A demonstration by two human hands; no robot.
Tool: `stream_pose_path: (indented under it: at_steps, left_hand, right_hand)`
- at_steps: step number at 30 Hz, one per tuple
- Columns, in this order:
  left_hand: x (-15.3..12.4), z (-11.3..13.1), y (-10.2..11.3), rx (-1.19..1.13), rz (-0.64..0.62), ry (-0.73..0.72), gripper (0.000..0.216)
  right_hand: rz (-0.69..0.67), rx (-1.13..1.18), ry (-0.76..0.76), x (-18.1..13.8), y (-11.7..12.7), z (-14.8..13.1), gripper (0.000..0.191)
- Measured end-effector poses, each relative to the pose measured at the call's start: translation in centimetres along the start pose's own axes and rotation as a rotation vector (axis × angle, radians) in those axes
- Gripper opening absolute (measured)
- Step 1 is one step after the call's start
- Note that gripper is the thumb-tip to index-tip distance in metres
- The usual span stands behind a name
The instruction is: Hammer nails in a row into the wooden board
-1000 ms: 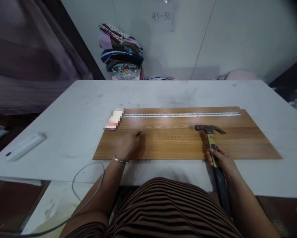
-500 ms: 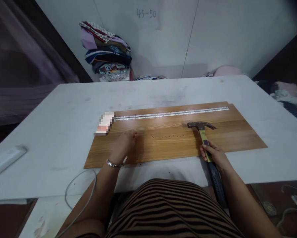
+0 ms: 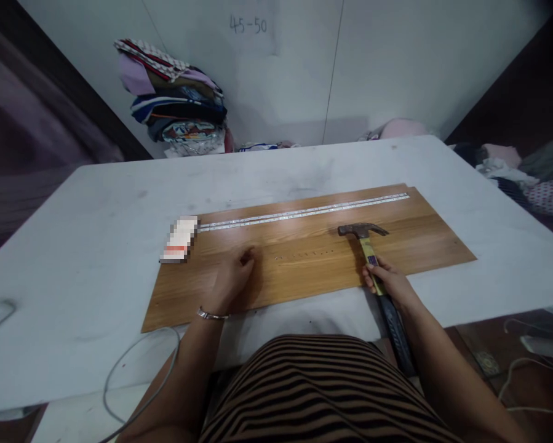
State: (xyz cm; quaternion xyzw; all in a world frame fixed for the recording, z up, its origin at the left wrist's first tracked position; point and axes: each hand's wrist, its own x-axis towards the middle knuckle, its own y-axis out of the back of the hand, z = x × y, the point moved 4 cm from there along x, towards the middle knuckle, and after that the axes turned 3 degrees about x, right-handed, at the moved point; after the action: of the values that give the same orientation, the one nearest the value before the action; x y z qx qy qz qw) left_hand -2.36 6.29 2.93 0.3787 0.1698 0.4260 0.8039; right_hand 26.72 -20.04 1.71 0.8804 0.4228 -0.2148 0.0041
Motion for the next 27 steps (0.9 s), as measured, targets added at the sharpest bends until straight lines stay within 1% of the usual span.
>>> stream_pose_path:
  at_steps: [3,6,8,11,16,19,23,27]
  left_hand:
    - [0.1,-0.3,-0.6,-0.167,0.020,0.041,0.042]
    - [0.6,0.0,-1.6,-0.282,0.027,0.049,0.046]
    - [1.1,0.9,-2.6,-0.368,0.020,0.024,0.047]
    - [1.7,3.2,-4.4,-0.461,-0.033,-0.016,0.045]
    - [2.7,8.0,-7.5,-0.457,-0.158,-0.053,0.046]
    - [3.3,10.1,-8.9,-0.379,-0.176,-0.107,0.048]
    - [4.0,11.5,-10.5,-0.248,-0.197,-0.176,0.048]
    - [4.2,11.8,-11.5,-0.159,-0.186,-0.253,0.048]
  right_hand:
    - [0.003,0.025,0.000,0.1,0.0,0.1,0.035]
    - [0.007,0.039,0.005,0.2,0.1,0.2,0.036]
    - [0.001,0.038,0.006,0.2,0.2,0.3,0.036]
    - [-0.012,0.036,0.009,0.3,0.3,0.4,0.036]
    - [-0.020,0.030,0.014,0.4,0.5,0.6,0.035]
    - [-0.014,0.026,0.025,0.5,0.5,0.7,0.035]
    - [-0.026,0.013,0.039,0.5,0.3,0.7,0.033]
    - [-0.060,-0.012,0.049,0.5,0.2,0.6,0.031]
